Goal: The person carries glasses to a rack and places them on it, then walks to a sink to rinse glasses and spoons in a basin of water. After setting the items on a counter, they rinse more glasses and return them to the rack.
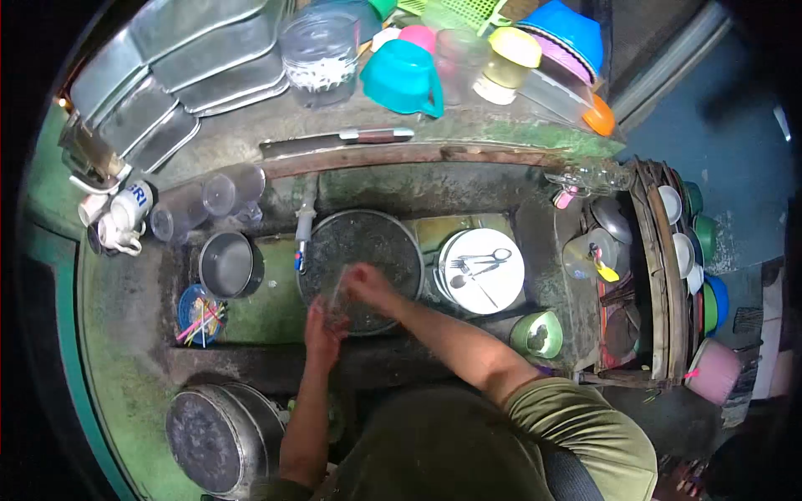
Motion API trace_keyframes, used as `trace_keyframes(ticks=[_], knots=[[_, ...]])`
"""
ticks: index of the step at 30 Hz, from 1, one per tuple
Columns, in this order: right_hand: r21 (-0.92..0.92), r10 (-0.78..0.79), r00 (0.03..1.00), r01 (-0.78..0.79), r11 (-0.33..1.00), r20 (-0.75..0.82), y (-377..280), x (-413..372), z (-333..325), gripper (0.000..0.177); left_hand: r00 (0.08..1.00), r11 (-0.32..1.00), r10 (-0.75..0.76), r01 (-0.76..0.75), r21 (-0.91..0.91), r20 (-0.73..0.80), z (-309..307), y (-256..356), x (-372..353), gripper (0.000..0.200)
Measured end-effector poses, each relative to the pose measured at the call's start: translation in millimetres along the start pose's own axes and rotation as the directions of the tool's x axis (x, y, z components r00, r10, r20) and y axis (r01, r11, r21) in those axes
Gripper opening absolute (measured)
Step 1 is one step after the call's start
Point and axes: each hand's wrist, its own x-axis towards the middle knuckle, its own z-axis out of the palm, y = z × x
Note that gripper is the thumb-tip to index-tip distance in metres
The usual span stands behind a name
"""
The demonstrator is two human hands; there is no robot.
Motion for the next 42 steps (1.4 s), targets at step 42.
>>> trace_keyframes(ticks=[42], knots=[[0.915,-0.556,0.808,0.354,0.195,-0.194,-172.7,-52.8,-310.3,0.056,0.086,-0.613,0.660,-0.513,0.601,0.747,412.6,172.9,-114.8,0.063]])
